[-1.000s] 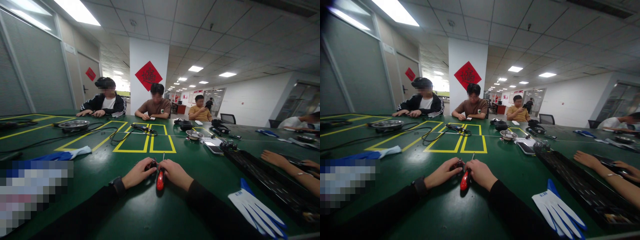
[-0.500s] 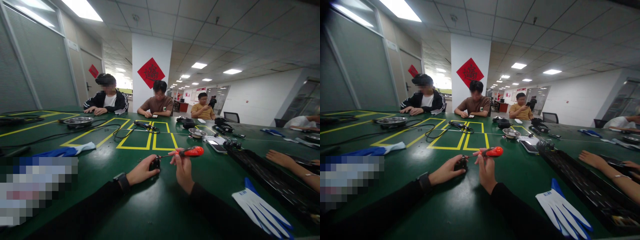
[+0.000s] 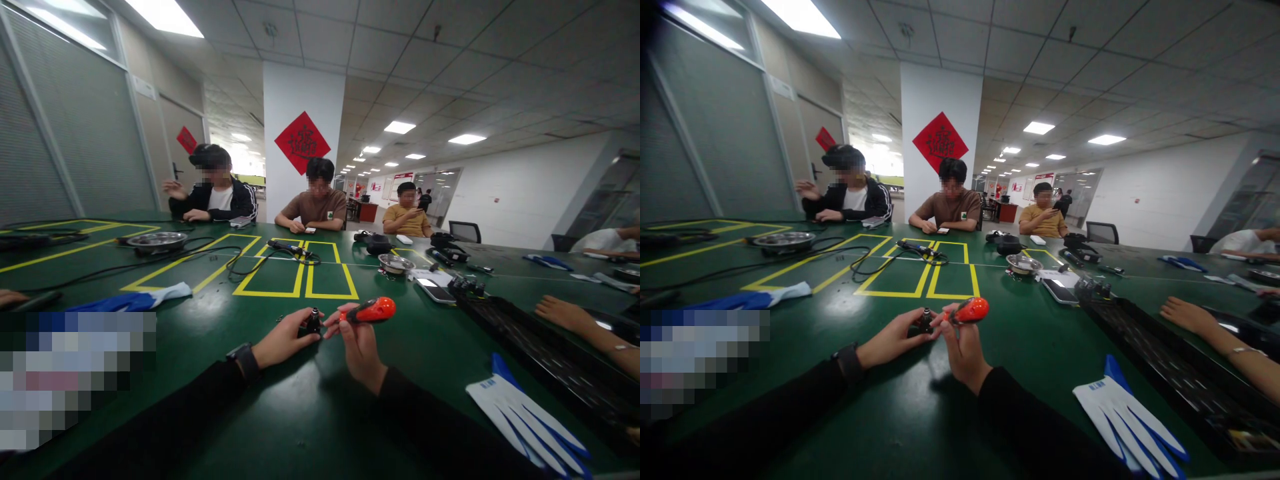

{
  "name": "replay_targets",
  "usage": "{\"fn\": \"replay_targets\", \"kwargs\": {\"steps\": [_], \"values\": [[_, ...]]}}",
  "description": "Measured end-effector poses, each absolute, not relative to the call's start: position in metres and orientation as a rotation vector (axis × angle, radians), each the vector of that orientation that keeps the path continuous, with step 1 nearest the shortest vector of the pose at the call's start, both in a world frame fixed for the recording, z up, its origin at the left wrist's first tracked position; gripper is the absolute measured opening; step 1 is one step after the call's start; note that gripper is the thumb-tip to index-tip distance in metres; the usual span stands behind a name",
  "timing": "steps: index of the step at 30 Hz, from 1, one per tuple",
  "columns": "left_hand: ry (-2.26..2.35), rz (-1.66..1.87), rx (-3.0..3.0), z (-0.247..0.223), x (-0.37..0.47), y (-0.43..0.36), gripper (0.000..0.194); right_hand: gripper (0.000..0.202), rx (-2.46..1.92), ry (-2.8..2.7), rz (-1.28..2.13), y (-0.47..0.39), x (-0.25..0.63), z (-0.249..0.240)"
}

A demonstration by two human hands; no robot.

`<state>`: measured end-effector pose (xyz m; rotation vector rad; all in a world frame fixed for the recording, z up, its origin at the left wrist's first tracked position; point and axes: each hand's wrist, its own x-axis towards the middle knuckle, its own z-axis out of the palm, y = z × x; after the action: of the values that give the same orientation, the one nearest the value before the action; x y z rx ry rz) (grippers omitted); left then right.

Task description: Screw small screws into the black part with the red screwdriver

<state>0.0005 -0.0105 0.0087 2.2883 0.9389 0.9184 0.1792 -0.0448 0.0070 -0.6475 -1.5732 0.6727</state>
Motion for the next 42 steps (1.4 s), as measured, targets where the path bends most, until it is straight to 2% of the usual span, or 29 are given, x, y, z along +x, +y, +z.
{"fn": "replay_targets", "kwargs": {"steps": [10,20,23,27,32,37,42], "values": [[0.961,0.922,2.277,0.008,0.001,-0.009,0.028,0.017,-0.65,-1.532,0.713,-0.046,0.178,0.009],[1.042,0.934,2.283,0.01,0.003,-0.01,0.022,0.027,-0.599,-1.301,1.106,-0.04,0.172,0.043],[1.002,0.922,2.274,0.011,0.004,-0.012,0.024,0.029,-0.647,-1.358,1.03,-0.04,0.175,0.046],[1.023,0.898,2.32,0.013,0.004,-0.015,0.023,0.016,-0.655,-1.381,0.79,-0.045,0.175,0.045],[1.044,0.881,2.332,0.014,0.006,-0.018,0.017,0.016,-0.483,-1.344,1.003,-0.047,0.164,0.04],[1.101,0.875,2.356,0.013,0.007,-0.018,0.016,0.03,-0.478,-1.276,0.981,-0.043,0.163,0.037],[1.051,0.897,2.348,0.011,0.006,-0.017,0.02,0.03,-0.576,-1.406,0.938,-0.041,0.176,0.043]]}}
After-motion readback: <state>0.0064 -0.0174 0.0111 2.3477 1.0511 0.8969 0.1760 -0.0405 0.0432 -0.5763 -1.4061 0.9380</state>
